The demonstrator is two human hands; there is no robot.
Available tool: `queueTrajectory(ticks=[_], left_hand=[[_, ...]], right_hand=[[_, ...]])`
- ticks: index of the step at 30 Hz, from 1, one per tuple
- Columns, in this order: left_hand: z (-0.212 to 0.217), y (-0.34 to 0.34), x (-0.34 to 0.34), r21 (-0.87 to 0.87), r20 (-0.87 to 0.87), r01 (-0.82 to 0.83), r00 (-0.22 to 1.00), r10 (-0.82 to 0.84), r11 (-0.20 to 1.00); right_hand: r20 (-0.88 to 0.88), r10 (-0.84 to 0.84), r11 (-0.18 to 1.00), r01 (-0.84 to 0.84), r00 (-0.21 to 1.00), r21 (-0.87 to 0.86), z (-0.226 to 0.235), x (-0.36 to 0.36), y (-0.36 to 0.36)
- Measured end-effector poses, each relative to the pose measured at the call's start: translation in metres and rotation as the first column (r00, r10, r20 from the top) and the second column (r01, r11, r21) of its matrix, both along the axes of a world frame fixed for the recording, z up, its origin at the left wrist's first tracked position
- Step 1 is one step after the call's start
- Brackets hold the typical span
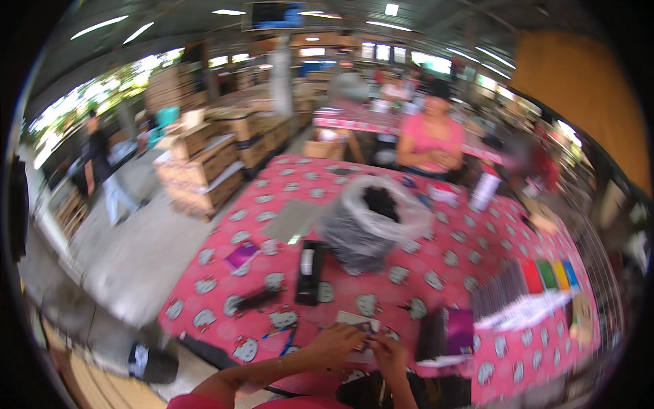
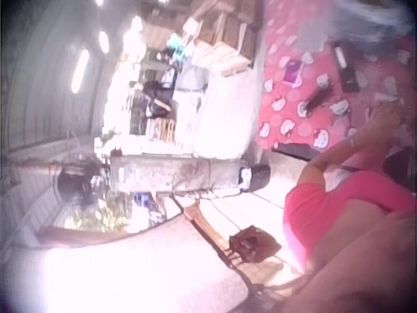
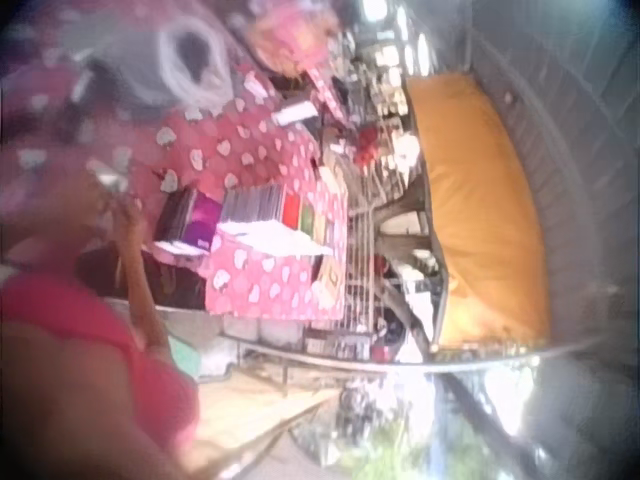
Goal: The person assembles spiral-bound notebooks by inserting a purple cover into a white spiral notebook and stacking the finished units. The person handles the notebooks one at a time and places them into a growing stack on the table.
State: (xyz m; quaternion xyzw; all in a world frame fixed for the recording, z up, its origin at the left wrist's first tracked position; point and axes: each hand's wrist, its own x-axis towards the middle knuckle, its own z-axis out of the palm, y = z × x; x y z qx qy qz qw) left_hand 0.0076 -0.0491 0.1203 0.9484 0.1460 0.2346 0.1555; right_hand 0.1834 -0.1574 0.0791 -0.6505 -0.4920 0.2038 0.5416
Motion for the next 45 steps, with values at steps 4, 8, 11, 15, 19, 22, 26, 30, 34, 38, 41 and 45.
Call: queueTrajectory(ticks=[4,8,11,15,19,22,26,30,34,38,41,45], left_hand=[[-0.001,0.000,0.003,0.034,0.012,-0.029,1.000,0.028,0.999],[-0.009,0.006,0.012,0.060,-0.010,0.018,1.000,-0.017,0.998],[-0.010,0.006,0.015,0.071,-0.001,0.034,0.999,-0.034,0.997],[0.010,0.017,0.011,0.107,-0.095,0.030,0.995,-0.020,0.994],[0.066,0.009,0.026,0.062,0.090,0.015,0.996,-0.020,0.998],[0.105,-0.026,0.065,-0.298,0.271,0.009,0.959,0.076,0.954],[0.114,-0.056,0.125,0.043,0.454,0.158,0.876,-0.160,0.986],[0.131,-0.084,0.175,-0.075,0.536,0.393,0.791,-0.295,0.917],[0.125,-0.071,0.202,-0.079,0.549,0.171,0.830,-0.100,0.982],[0.060,-0.060,0.218,-0.558,0.450,0.221,0.890,0.068,0.800],[0.033,-0.063,0.221,-0.524,0.416,0.079,0.892,0.174,0.848],[0.012,-0.076,0.224,-0.439,0.427,-0.093,0.854,0.299,0.894]], right_hand=[[0.237,-0.089,0.991,0.063,0.968,0.115,-0.009,-0.015,0.003],[0.163,-0.178,0.973,0.149,0.971,0.175,-0.005,-0.023,-0.002],[0.145,-0.198,0.971,0.174,0.969,0.165,-0.008,-0.023,-0.003],[0.148,-0.143,0.984,0.125,0.979,0.125,0.015,-0.021,-0.012],[0.178,-0.249,0.949,0.203,0.952,0.241,0.072,-0.012,-0.045],[-0.218,0.018,0.978,0.028,0.976,0.207,0.093,0.003,-0.073],[-0.521,0.203,0.908,0.040,0.829,0.416,0.110,0.040,-0.094],[-0.486,0.040,0.890,0.190,0.873,0.414,0.137,0.082,-0.102],[-0.511,-0.058,0.940,0.220,0.857,0.261,0.149,0.144,-0.104],[-0.362,-0.169,0.986,0.159,0.917,-0.057,0.116,0.180,-0.091],[0.106,-0.230,0.939,0.249,0.967,-0.236,0.097,0.192,-0.084],[0.037,-0.288,0.943,0.290,0.957,-0.162,0.046,0.202,-0.082]])
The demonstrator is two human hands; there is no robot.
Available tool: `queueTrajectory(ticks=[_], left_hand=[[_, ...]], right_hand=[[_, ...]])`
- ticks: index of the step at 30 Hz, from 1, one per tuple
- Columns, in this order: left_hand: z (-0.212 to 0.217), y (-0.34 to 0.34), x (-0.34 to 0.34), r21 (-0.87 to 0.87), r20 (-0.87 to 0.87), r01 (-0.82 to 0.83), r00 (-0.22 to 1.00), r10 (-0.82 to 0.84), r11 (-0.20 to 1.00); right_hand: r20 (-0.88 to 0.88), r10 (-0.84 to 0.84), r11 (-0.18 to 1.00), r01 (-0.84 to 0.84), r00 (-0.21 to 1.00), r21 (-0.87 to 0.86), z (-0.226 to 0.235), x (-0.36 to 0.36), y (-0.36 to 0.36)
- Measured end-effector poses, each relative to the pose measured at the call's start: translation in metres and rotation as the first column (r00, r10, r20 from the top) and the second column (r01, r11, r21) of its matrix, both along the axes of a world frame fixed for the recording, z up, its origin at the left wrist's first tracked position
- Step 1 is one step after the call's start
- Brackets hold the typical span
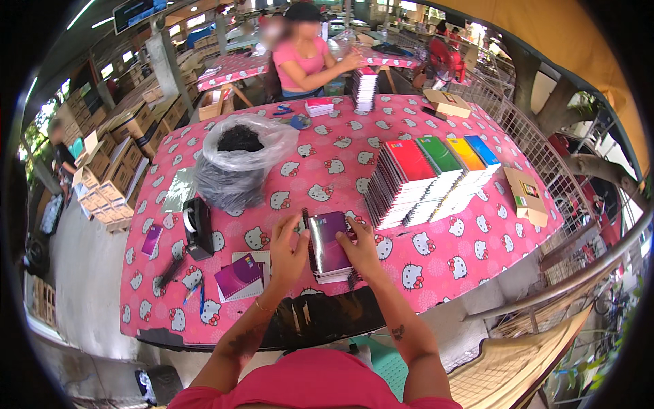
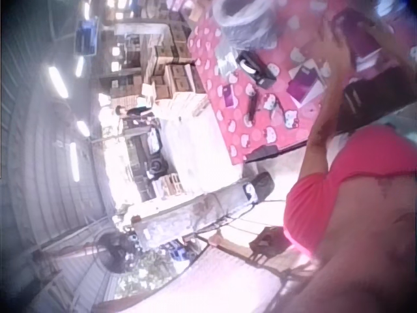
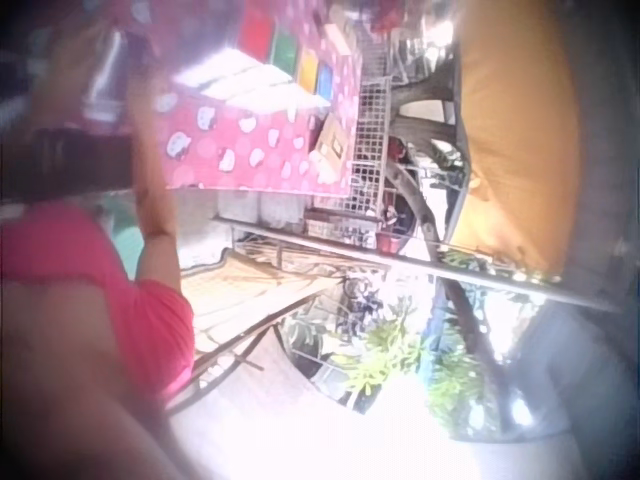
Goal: The person assembles spiral-bound notebooks by inserting a purple cover into a white spiral notebook and stacking the finished units. The person handles the notebooks one at a time and places them into a growing stack on the table.
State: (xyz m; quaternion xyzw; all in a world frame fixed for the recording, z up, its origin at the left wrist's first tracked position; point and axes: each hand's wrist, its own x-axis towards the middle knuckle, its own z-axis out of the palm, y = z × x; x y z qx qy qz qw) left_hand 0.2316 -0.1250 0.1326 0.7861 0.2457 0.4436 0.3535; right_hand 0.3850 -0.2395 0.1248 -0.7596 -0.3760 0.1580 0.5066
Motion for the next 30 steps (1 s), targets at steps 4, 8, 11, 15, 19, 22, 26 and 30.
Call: queueTrajectory(ticks=[4,8,11,15,19,22,26,30], left_hand=[[-0.038,-0.017,0.015,-0.707,0.210,0.248,0.968,-0.138,0.662],[-0.027,-0.034,0.024,-0.646,0.107,0.110,0.993,-0.053,0.755],[-0.034,-0.028,0.025,-0.617,0.198,0.227,0.971,-0.130,0.753],[-0.011,-0.015,-0.037,-0.358,-0.007,0.131,0.990,-0.143,0.924],[-0.018,0.008,-0.175,0.331,-0.412,-0.024,0.895,0.167,0.943],[-0.050,0.012,-0.228,0.472,-0.535,0.093,0.821,0.201,0.877],[-0.063,0.029,-0.247,0.529,-0.497,0.159,0.854,0.153,0.833],[-0.023,0.040,-0.241,0.392,-0.563,0.175,0.822,0.086,0.903]], right_hand=[[-0.330,0.098,0.992,-0.065,0.939,0.110,-0.012,0.004,0.008],[-0.659,0.199,0.980,-0.147,0.725,0.134,0.015,-0.005,0.007],[-0.684,0.199,0.980,-0.151,0.702,0.130,0.018,-0.008,0.003],[-0.653,0.063,0.985,0.060,0.755,0.165,0.018,-0.008,-0.007],[-0.111,0.219,0.897,-0.155,0.969,0.414,0.057,-0.043,-0.035],[0.036,0.436,0.834,-0.419,0.899,0.358,0.053,-0.102,-0.028],[0.028,0.536,0.832,-0.534,0.844,0.152,-0.008,-0.157,0.009],[0.069,0.454,0.849,-0.455,0.888,0.268,-0.033,-0.193,0.047]])
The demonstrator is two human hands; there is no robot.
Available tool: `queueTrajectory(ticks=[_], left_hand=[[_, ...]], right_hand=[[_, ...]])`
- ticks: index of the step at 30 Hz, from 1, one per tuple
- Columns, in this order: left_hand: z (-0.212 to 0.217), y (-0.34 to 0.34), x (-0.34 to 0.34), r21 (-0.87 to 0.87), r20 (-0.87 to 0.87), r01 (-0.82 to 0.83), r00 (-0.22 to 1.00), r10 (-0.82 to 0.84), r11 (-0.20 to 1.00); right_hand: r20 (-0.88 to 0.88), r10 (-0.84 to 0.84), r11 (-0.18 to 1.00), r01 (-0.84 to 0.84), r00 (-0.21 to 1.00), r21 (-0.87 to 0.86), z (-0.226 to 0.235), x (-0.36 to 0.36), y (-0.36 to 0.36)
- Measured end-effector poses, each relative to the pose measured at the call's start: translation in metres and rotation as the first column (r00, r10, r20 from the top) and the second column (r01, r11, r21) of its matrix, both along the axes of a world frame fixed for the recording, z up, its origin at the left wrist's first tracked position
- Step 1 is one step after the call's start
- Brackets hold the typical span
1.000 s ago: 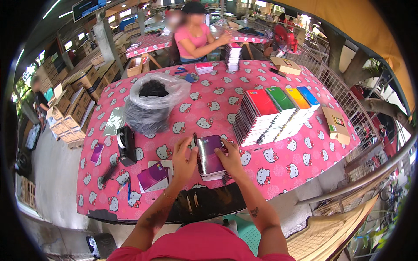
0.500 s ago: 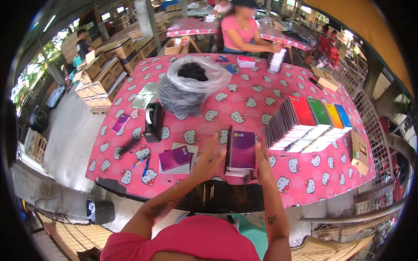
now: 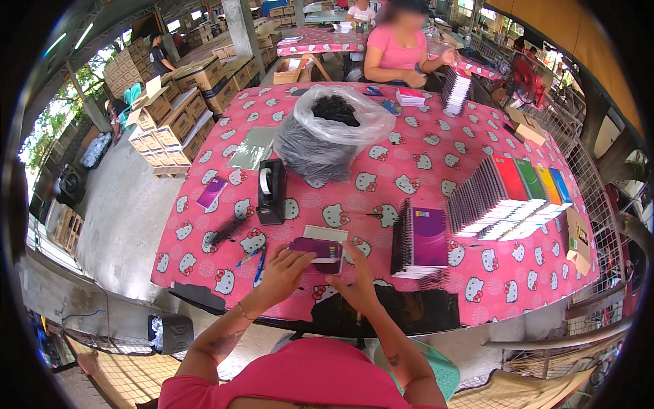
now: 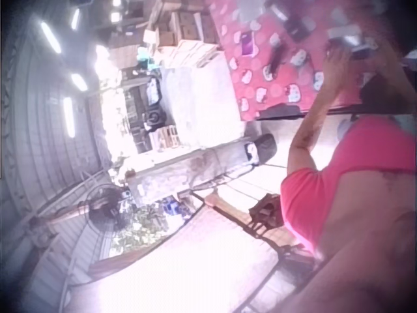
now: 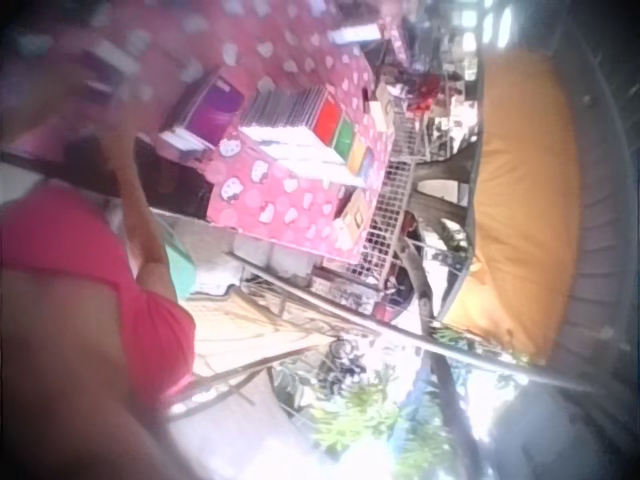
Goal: The person assembles spiral-bound notebooks by inserting a purple cover into a white spiral notebook and stacking the finished units. The person handles the notebooks one at a time and places them into a growing stack on the table.
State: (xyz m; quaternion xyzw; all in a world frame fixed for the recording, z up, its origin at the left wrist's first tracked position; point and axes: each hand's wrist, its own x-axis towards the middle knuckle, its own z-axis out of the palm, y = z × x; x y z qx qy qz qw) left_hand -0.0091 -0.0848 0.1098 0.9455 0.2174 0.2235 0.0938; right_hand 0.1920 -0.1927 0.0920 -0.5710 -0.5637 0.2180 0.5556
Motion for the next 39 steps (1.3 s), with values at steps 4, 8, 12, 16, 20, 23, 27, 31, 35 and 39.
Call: queueTrajectory(ticks=[4,8,12,16,20,23,27,31,35,39], left_hand=[[0.009,0.007,0.015,0.139,0.104,-0.052,0.994,0.038,0.989],[-0.034,0.014,-0.002,-0.327,0.403,-0.053,0.895,0.190,0.944],[-0.060,0.024,0.003,-0.476,0.439,0.055,0.880,0.183,0.878],[-0.080,0.076,-0.040,-0.310,0.547,-0.198,0.763,0.345,0.930],[-0.072,0.149,-0.128,-0.250,0.327,-0.526,0.745,0.582,0.813],[-0.055,0.122,-0.094,-0.419,0.389,-0.247,0.820,0.419,0.874],[-0.012,0.063,-0.018,-0.341,0.531,0.001,0.826,0.192,0.940],[-0.036,0.076,-0.006,-0.315,0.544,-0.005,0.819,0.185,0.949],[-0.023,0.081,-0.010,-0.344,0.528,-0.016,0.824,0.208,0.939],[-0.027,0.089,-0.025,-0.436,0.400,0.026,0.901,0.168,0.899]], right_hand=[[-0.332,0.037,0.999,-0.038,0.942,0.004,-0.043,-0.016,0.032],[-0.382,0.021,1.000,-0.018,0.924,0.012,-0.065,-0.026,0.048],[-0.343,0.008,0.998,-0.029,0.939,-0.057,-0.065,-0.027,0.055],[-0.334,-0.037,0.993,-0.004,0.942,-0.120,-0.071,-0.020,0.061],[-0.343,-0.087,0.974,0.007,0.935,-0.228,-0.065,-0.014,0.059],[-0.422,-0.111,0.978,0.023,0.900,-0.207,-0.069,-0.012,0.060],[-0.506,-0.073,0.987,-0.010,0.859,-0.159,-0.070,-0.017,0.064],[-0.494,-0.079,0.988,0.001,0.866,-0.156,-0.071,-0.019,0.063],[-0.512,-0.095,0.990,0.025,0.854,-0.142,-0.067,-0.020,0.063],[-0.526,-0.111,0.987,0.033,0.843,-0.156,-0.059,-0.021,0.062]])
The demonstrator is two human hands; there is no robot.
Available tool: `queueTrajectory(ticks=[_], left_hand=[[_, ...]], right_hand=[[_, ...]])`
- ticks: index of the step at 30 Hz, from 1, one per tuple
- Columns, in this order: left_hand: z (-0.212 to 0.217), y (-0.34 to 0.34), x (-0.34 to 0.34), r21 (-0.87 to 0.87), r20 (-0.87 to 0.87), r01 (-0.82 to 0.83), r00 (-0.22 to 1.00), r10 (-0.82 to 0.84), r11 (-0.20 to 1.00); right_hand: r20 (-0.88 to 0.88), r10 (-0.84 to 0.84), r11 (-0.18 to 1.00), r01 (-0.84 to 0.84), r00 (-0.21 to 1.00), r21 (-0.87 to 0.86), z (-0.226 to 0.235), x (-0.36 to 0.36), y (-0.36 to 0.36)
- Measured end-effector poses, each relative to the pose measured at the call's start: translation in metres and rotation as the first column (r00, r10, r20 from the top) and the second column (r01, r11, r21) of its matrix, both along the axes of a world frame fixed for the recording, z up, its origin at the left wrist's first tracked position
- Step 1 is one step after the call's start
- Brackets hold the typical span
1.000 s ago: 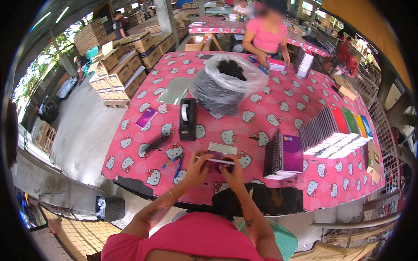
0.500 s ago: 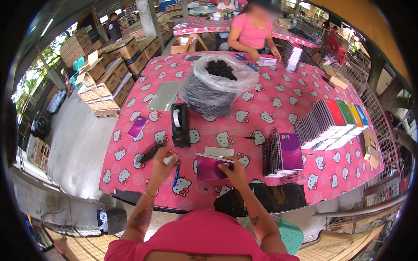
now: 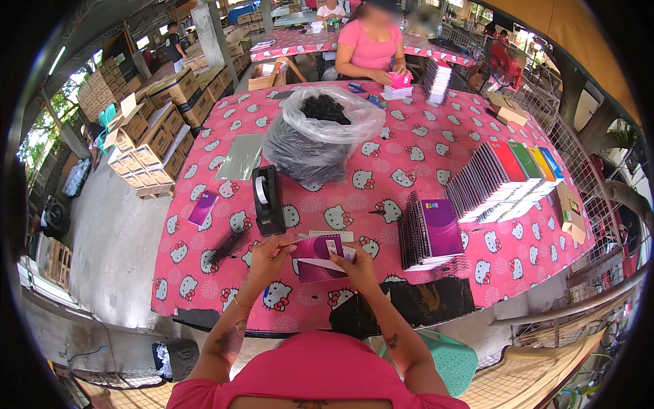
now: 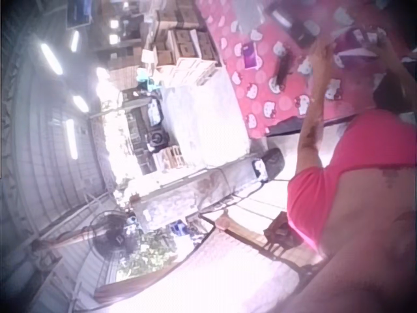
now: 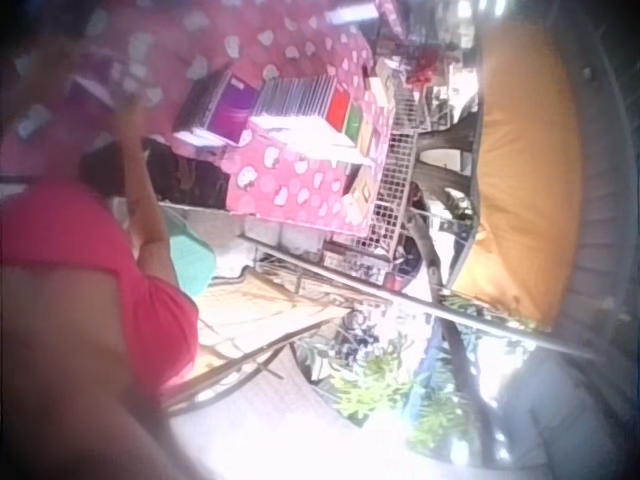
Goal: The person assembles spiral-bound notebooks by inserting a purple cover into a white spiral notebook and stacking the finished units. The person handles the notebooks one at a time and places them into a growing stack on the table.
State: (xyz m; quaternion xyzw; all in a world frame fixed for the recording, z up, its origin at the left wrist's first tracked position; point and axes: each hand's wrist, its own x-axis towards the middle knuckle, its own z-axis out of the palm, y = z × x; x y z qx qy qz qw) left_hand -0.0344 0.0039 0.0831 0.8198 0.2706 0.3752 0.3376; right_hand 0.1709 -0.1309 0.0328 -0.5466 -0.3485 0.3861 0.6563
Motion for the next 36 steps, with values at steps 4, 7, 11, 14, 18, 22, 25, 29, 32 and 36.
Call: queueTrajectory(ticks=[4,7,11,14,18,22,25,29,32,36], left_hand=[[0.008,0.001,0.000,-0.035,0.052,0.005,0.999,-0.004,0.999],[0.013,-0.002,0.004,-0.016,0.161,-0.027,0.987,0.029,0.999],[0.003,0.005,-0.010,-0.154,0.044,0.017,0.999,-0.011,0.988],[-0.004,0.004,-0.006,0.169,0.009,-0.059,0.998,0.058,0.984],[0.052,-0.036,0.022,0.512,-0.022,-0.044,0.998,0.064,0.858],[0.033,-0.046,0.022,0.383,-0.112,0.192,0.981,-0.160,0.904],[0.014,-0.043,0.022,0.199,-0.062,0.246,0.969,-0.238,0.949],[0.017,-0.044,0.025,0.045,-0.024,0.261,0.965,-0.260,0.964],[0.012,-0.045,0.026,0.090,-0.029,0.264,0.964,-0.263,0.960],[0.000,-0.046,0.028,0.075,0.021,0.261,0.964,-0.264,0.962]], right_hand=[[0.076,-0.011,1.000,0.012,0.997,-0.010,-0.012,0.003,0.001],[0.122,-0.045,0.999,0.047,0.992,-0.017,-0.016,0.002,0.001],[0.018,-0.054,0.995,0.055,0.998,-0.085,0.031,-0.005,-0.007],[0.078,-0.043,0.994,0.051,0.996,-0.100,0.042,-0.006,-0.009],[0.164,-0.101,0.979,0.128,0.981,-0.159,0.048,-0.010,-0.010],[-0.061,-0.009,0.998,0.005,0.998,-0.061,0.058,-0.012,-0.017],[0.024,0.047,0.997,-0.046,0.999,-0.059,0.058,-0.010,-0.021],[0.034,0.060,0.989,-0.055,0.998,-0.135,0.046,-0.005,-0.026],[0.032,0.079,0.987,-0.074,0.996,-0.141,0.047,-0.004,-0.029],[-0.004,0.069,0.986,-0.069,0.998,-0.149,0.052,-0.006,-0.032]])
